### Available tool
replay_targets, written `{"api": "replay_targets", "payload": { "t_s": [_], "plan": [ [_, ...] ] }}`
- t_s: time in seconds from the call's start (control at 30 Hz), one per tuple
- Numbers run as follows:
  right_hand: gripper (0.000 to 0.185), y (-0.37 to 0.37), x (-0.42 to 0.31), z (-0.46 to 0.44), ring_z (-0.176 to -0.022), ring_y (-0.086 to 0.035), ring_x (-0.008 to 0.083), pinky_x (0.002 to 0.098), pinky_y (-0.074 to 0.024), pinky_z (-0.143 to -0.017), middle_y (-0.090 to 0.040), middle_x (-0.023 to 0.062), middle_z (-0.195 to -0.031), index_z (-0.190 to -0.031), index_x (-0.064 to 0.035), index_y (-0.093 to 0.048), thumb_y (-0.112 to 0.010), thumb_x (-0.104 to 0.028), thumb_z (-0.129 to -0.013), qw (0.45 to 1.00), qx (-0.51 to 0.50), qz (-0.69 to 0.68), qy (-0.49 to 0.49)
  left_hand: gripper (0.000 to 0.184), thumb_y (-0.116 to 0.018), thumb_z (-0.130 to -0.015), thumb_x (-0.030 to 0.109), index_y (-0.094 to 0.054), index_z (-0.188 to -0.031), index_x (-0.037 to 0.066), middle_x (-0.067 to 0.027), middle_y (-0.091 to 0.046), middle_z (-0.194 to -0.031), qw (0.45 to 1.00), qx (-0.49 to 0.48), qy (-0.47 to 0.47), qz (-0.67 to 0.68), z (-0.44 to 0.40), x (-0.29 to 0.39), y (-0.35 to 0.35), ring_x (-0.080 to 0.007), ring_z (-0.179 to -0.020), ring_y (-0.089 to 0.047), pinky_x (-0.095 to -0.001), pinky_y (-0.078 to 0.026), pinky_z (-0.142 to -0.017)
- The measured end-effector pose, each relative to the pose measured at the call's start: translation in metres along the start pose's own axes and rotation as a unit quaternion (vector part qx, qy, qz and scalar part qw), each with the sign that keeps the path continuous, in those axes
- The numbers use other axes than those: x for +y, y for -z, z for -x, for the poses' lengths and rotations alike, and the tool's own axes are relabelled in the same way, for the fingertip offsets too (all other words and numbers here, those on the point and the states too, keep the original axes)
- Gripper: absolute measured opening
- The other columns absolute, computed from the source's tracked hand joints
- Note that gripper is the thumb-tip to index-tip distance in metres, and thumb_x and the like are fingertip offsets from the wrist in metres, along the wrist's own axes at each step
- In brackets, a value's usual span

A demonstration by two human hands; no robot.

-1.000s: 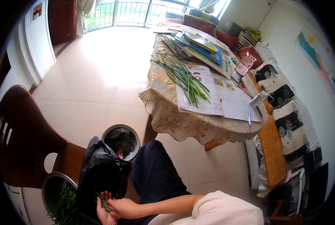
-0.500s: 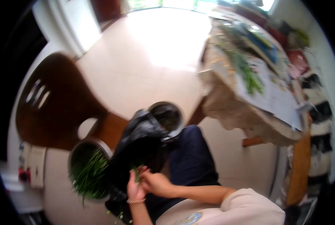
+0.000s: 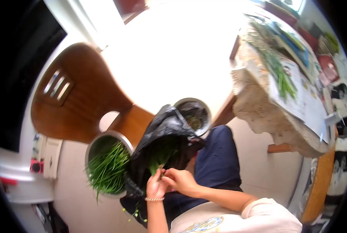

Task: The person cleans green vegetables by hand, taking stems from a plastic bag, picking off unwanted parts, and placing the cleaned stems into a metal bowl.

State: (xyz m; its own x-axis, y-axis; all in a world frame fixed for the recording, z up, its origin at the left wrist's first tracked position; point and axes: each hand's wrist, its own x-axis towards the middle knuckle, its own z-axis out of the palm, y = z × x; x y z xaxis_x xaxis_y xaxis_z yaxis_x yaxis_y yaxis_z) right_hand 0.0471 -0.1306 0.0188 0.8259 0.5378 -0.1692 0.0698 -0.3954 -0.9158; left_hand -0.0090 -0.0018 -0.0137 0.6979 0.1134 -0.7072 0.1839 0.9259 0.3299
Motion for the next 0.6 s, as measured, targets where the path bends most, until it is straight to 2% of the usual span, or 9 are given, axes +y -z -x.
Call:
{"api": "replay_targets", "payload": {
  "t_s": [0.07, 0.17, 0.27, 0.3, 0.4, 0.47, 0.5, 0.57, 0.6],
  "plan": [
    [0.025, 0.006, 0.001, -0.009, -0.066, -0.063, 0.0268, 0.033, -0.0485, -0.061, -0.063, 0.0152, -0.072, -0.087, -0.0017, -0.058, -0.062, -0.026, -0.08, 0.998, 0.037, -0.035, -0.04, 0.013, -0.052, -0.088, 0.014, -0.059, -0.091, 0.003, -0.0087, -0.063, -0.084, 1.0, 0.016, -0.011, 0.016, -0.005, -0.001, 0.001, -0.0223, -0.082, -0.061, -0.0301, -0.052, -0.069],
    [0.034, 0.0, 0.019, -0.025, -0.058, -0.061, 0.019, 0.0289, -0.0473, -0.054, -0.063, 0.0124, -0.07, -0.088, 0.0025, -0.055, -0.059, -0.03, -0.083, 0.986, 0.113, -0.083, -0.09, 0.013, -0.052, -0.088, 0.015, -0.06, -0.092, 0.005, -0.0051, -0.063, -0.082, 1.0, 0.007, -0.004, 0.003, 0.0, 0.0, 0.003, -0.0187, -0.078, -0.062, -0.0264, -0.052, -0.065],
    [0.036, 0.002, 0.024, -0.043, -0.046, -0.043, 0.0067, 0.0205, -0.0348, -0.041, -0.059, 0.0046, -0.066, -0.088, -0.0011, -0.057, -0.055, -0.037, -0.085, 0.923, -0.093, -0.26, -0.268, 0.013, -0.053, -0.088, 0.016, -0.059, -0.096, 0.007, -0.0041, -0.063, -0.083, 1.0, 0.011, -0.009, -0.01, 0.002, 0.001, 0.005, -0.0158, -0.073, -0.061, -0.024, -0.051, -0.061],
    [0.034, 0.002, 0.019, -0.047, -0.045, -0.04, 0.0064, 0.0199, -0.0313, -0.04, -0.055, 0.0017, -0.062, -0.085, -0.0017, -0.058, -0.056, -0.036, -0.085, 0.901, -0.111, -0.297, -0.295, 0.013, -0.053, -0.087, 0.015, -0.059, -0.096, 0.008, -0.0041, -0.063, -0.083, 1.0, 0.0, -0.012, -0.028, 0.002, 0.0, 0.006, -0.0153, -0.073, -0.061, -0.024, -0.052, -0.061],
    [0.027, -0.012, 0.029, -0.057, -0.047, -0.04, 0.0055, 0.0199, -0.0306, -0.041, -0.052, -0.0008, -0.06, -0.079, -0.0016, -0.06, -0.059, -0.028, -0.081, 0.943, -0.073, -0.249, -0.206, 0.017, -0.052, -0.089, 0.017, -0.056, -0.103, 0.009, -0.0028, -0.06, -0.08, 0.997, 0.053, -0.02, -0.055, 0.015, -0.002, -0.006, -0.0111, -0.063, -0.057, -0.0205, -0.047, -0.054],
    [0.022, -0.016, 0.037, -0.069, -0.049, -0.043, 0.0064, 0.0205, -0.0335, -0.043, -0.052, -0.0005, -0.06, -0.078, -0.0005, -0.061, -0.061, -0.023, -0.077, 0.96, -0.04, -0.207, -0.182, 0.022, -0.049, -0.09, 0.02, -0.05, -0.109, 0.008, -0.002, -0.055, -0.077, 0.997, -0.022, -0.042, -0.066, 0.027, -0.003, -0.013, -0.0065, -0.053, -0.045, -0.0166, -0.037, -0.047],
    [0.023, -0.018, 0.041, -0.072, -0.05, -0.047, 0.0085, 0.0225, -0.0367, -0.044, -0.054, 0.0017, -0.06, -0.076, 0.0011, -0.06, -0.062, -0.022, -0.076, 0.967, -0.015, -0.198, -0.163, 0.025, -0.045, -0.092, 0.021, -0.046, -0.114, 0.007, -0.0014, -0.048, -0.073, 0.996, 0.007, -0.037, -0.085, 0.036, -0.004, -0.017, -0.0046, -0.049, -0.034, -0.0164, -0.028, -0.043],
    [0.032, -0.012, 0.041, -0.081, -0.057, -0.059, 0.0198, 0.0297, -0.045, -0.054, -0.059, 0.0107, -0.061, -0.086, 0.0046, -0.059, -0.062, -0.025, -0.074, 0.987, -0.012, -0.092, -0.132, 0.025, -0.043, -0.093, 0.019, -0.046, -0.115, 0.008, -0.0006, -0.048, -0.071, 0.997, -0.042, -0.034, -0.061, 0.048, -0.006, -0.018, -0.0034, -0.048, -0.034, -0.0154, -0.026, -0.042],
    [0.032, -0.013, 0.04, -0.078, -0.057, -0.059, 0.0198, 0.0297, -0.045, -0.054, -0.059, 0.0107, -0.061, -0.086, 0.0046, -0.059, -0.062, -0.025, -0.074, 0.987, -0.018, -0.095, -0.131, 0.026, -0.041, -0.094, 0.018, -0.044, -0.117, 0.006, -0.0005, -0.046, -0.07, 0.997, -0.048, -0.025, -0.046, 0.055, -0.005, -0.02, -0.0038, -0.049, -0.033, -0.0158, -0.027, -0.044]
  ]
}}
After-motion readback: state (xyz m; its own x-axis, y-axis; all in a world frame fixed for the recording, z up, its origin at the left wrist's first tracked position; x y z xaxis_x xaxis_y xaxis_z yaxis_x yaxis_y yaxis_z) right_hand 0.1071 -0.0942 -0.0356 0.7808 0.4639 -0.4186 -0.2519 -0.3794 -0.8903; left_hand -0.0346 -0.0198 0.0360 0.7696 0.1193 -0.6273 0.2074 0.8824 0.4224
